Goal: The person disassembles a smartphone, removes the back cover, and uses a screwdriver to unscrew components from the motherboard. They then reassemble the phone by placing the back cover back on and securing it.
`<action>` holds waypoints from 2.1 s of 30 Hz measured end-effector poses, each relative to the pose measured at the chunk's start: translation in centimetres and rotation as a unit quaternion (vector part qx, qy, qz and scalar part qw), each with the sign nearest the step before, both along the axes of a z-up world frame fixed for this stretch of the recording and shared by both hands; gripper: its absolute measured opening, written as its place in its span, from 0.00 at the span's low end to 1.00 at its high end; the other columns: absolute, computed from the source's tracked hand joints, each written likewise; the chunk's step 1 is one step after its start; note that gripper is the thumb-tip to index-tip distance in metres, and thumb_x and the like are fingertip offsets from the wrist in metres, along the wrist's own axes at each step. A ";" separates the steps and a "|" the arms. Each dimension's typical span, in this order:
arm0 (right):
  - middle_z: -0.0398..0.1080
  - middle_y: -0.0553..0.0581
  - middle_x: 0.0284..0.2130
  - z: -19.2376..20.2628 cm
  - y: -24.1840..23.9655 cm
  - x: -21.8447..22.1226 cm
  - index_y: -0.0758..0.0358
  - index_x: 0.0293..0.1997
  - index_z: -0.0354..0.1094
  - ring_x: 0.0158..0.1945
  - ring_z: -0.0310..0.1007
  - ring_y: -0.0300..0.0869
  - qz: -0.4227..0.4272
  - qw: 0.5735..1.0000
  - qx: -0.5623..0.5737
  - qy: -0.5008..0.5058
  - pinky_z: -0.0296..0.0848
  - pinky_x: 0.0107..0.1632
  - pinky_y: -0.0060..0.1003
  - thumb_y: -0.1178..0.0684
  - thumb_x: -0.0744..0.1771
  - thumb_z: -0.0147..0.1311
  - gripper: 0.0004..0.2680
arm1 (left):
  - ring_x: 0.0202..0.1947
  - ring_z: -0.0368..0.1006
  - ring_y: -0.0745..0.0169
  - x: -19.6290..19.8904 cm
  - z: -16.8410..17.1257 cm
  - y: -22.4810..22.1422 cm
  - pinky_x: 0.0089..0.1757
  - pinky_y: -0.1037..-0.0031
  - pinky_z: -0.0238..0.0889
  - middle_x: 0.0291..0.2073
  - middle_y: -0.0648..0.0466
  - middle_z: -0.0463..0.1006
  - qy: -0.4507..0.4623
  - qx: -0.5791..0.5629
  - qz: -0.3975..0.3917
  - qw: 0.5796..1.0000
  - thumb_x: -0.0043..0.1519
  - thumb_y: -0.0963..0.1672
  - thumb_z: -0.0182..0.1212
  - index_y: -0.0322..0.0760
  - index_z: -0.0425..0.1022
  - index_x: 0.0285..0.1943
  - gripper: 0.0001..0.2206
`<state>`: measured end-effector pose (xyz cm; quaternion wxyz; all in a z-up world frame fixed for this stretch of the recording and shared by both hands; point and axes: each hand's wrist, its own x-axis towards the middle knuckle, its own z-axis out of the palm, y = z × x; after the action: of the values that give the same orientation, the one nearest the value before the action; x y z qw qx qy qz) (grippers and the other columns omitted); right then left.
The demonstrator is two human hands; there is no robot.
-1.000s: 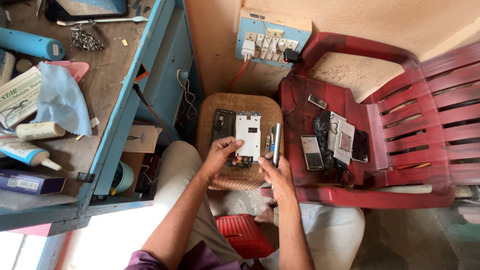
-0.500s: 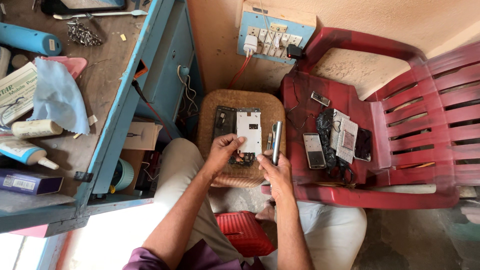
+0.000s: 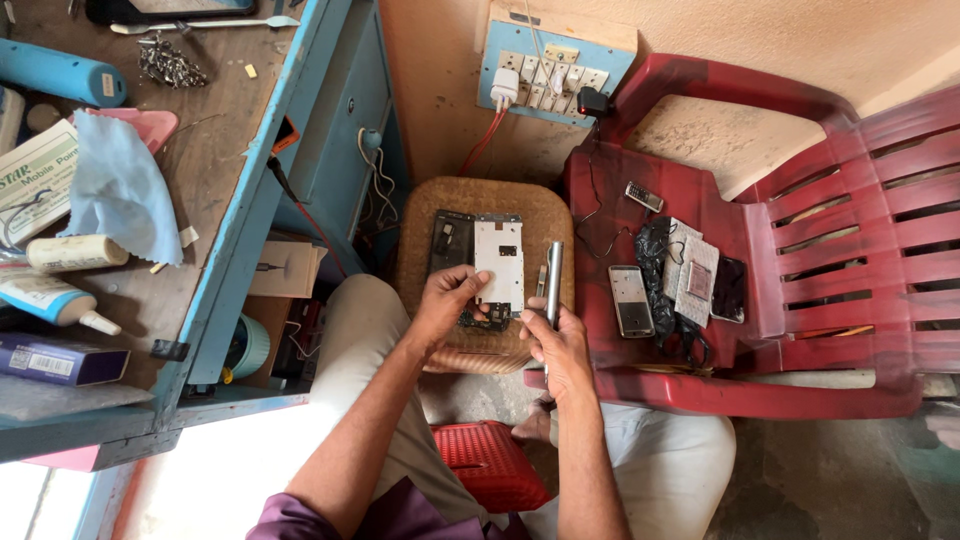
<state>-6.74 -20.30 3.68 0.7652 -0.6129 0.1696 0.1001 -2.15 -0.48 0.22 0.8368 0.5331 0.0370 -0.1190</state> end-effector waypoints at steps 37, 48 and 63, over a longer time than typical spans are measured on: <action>0.73 0.54 0.34 1.2 -0.4 0.1 0.66 0.54 0.68 0.31 0.71 0.34 -0.008 1.000 0.017 0.010 0.60 0.22 0.24 0.56 0.63 0.62 0.15 | 0.24 0.73 0.73 0.0 0.2 0.3 0.26 0.79 0.67 0.25 0.58 0.79 -0.016 -0.001 0.001 1.000 0.67 0.45 0.62 0.34 0.79 0.34 0.11; 0.74 0.52 0.34 -0.7 -0.6 0.1 0.65 0.55 0.69 0.32 0.71 0.33 -0.030 0.999 -0.019 0.027 0.60 0.23 0.25 0.57 0.64 0.62 0.15 | 0.25 0.74 0.72 0.4 -0.7 0.7 0.27 0.78 0.68 0.26 0.57 0.80 -0.024 0.023 0.026 0.999 0.67 0.47 0.61 0.35 0.79 0.36 0.11; 0.65 0.69 0.56 -9.6 1.4 1.4 0.68 0.63 0.64 0.60 0.66 0.62 0.030 0.789 -0.590 -0.170 0.65 0.62 0.50 0.68 0.58 0.59 0.25 | 0.25 0.69 0.75 1.2 -2.1 0.9 0.27 0.80 0.64 0.26 0.60 0.76 -0.017 0.053 0.060 0.997 0.68 0.48 0.59 0.36 0.80 0.41 0.12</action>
<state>-5.38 -18.88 -5.91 0.2677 -0.9571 0.0443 -0.1022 -0.99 0.45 -1.88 0.8136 0.5753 0.0615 -0.0575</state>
